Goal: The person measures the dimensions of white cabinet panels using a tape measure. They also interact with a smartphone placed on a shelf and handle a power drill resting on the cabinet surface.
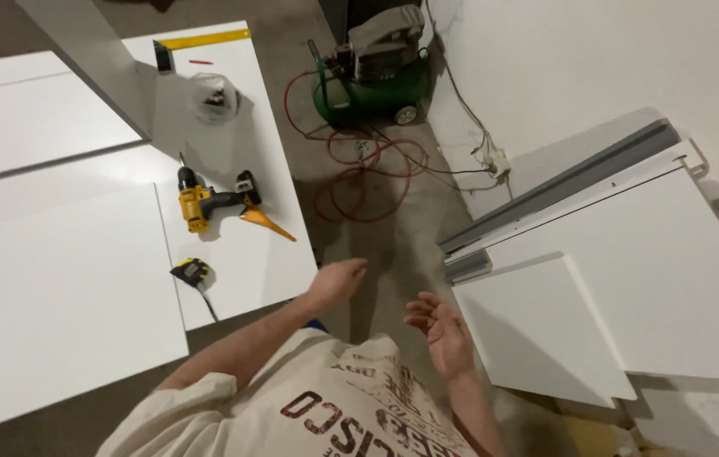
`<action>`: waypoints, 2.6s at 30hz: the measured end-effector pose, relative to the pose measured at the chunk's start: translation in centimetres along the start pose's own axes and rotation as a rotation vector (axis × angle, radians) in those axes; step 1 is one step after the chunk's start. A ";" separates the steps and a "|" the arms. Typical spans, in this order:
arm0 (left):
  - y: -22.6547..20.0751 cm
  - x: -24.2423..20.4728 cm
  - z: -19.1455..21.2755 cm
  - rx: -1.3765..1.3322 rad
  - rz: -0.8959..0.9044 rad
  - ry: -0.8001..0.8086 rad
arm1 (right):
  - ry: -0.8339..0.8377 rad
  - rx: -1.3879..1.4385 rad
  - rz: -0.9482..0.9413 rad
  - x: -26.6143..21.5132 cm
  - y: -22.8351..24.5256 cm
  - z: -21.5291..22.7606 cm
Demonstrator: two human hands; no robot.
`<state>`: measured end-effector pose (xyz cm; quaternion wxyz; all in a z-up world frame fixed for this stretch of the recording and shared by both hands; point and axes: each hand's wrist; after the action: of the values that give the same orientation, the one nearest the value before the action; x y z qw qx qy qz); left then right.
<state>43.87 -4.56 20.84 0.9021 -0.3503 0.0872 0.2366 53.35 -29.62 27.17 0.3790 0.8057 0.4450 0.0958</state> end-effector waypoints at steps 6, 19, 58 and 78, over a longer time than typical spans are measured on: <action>4.5 4.0 2.2 0.014 0.162 -0.125 | -0.274 -0.360 -0.147 9.2 3.2 8.7; 10.5 19.3 10.6 -0.285 0.478 -0.462 | -0.088 -0.926 -0.433 42.3 10.4 -1.3; 38.7 87.0 66.2 -0.084 0.159 -0.350 | -0.630 -1.731 0.883 124.5 20.1 -20.2; 43.8 106.6 80.1 0.202 -0.262 0.392 | -1.102 -2.052 1.081 127.6 16.1 -21.8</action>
<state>114.88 116.51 19.73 0.9212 -0.3060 0.2375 0.0356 127.75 77.47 30.14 0.8693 0.1566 -0.4288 0.1897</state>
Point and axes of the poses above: each hand's wrist, its own x-axis towards the middle knuckle, its own z-axis out of the back of the hand, y = z × x, and after that the axes turned 6 degrees about x, right-handed
